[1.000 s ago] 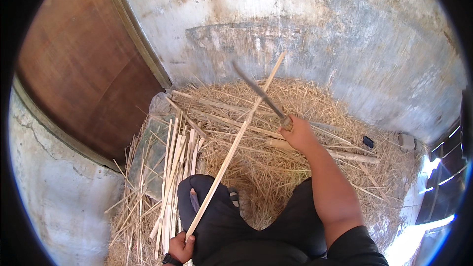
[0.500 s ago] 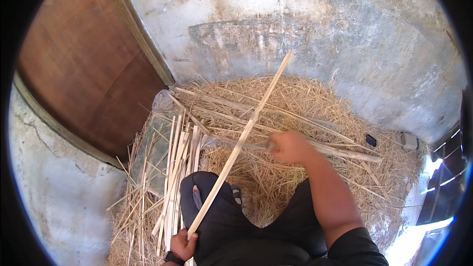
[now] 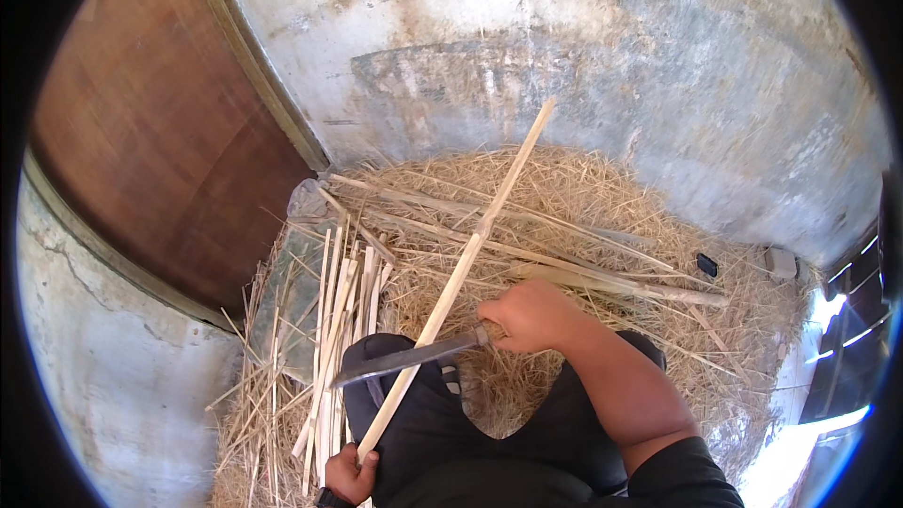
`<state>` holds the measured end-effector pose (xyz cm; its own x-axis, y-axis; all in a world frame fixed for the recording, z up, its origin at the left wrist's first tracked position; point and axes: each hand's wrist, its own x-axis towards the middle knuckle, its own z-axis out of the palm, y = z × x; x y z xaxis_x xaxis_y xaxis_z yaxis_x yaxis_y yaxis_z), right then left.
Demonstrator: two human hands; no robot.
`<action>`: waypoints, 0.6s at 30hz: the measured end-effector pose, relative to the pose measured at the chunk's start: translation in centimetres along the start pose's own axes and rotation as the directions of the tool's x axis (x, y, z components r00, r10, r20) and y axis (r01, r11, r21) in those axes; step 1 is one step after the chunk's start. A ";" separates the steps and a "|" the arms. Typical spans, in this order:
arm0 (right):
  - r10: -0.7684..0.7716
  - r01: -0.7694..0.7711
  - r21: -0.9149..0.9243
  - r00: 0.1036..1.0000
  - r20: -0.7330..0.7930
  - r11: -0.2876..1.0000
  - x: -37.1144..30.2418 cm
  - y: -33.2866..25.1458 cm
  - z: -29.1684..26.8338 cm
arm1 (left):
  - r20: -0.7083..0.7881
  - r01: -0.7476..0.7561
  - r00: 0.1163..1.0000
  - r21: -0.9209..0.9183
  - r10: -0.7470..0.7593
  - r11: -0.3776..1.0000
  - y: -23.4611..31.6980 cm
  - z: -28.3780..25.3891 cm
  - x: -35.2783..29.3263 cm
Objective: The person sits on a straw-covered floor and uses a machete to split long bamboo sticks into thinner strips. They hold the bamboo with one hand and repeatedly strike it with the machete to separate the pieces.
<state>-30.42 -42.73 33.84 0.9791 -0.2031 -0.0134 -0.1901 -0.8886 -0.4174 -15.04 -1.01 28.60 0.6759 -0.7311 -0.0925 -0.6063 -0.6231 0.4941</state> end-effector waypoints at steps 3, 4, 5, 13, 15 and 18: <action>0.101 -0.102 0.001 0.988 -0.117 0.995 0.1 4.5 1.0 | -0.001 -0.010 1.000 0.034 0.010 0.999 0.0 0.2 0.1; 0.271 -0.253 0.118 0.946 -0.180 0.960 0.2 6.7 0.9 | -0.007 -0.005 1.000 0.047 0.005 0.999 -0.2 0.3 0.1; 0.436 -0.387 0.230 0.871 -0.227 0.893 0.1 8.0 -0.1 | -0.018 -0.006 1.000 0.052 0.007 0.999 -0.2 0.4 0.3; 0.269 -0.234 0.153 0.922 -0.279 0.960 -1.1 4.6 0.1 | -0.032 -0.036 0.999 -0.043 0.034 0.998 -0.3 0.7 0.3; 0.076 -0.076 0.007 0.983 -0.168 0.997 -1.0 2.2 0.4 | -0.014 -0.024 1.000 -0.065 0.023 0.998 -0.2 0.8 0.4; -0.010 0.010 -0.017 1.000 0.017 1.000 -0.1 -0.1 0.1 | 0.001 -0.026 1.000 -0.071 0.026 0.997 -0.8 0.4 0.2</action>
<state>-30.49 -42.59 33.74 0.9819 -0.1875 -0.0251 -0.1817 -0.8974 -0.4021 -14.56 -0.77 27.83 0.6598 -0.7471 -0.0803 -0.5921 -0.5828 0.5566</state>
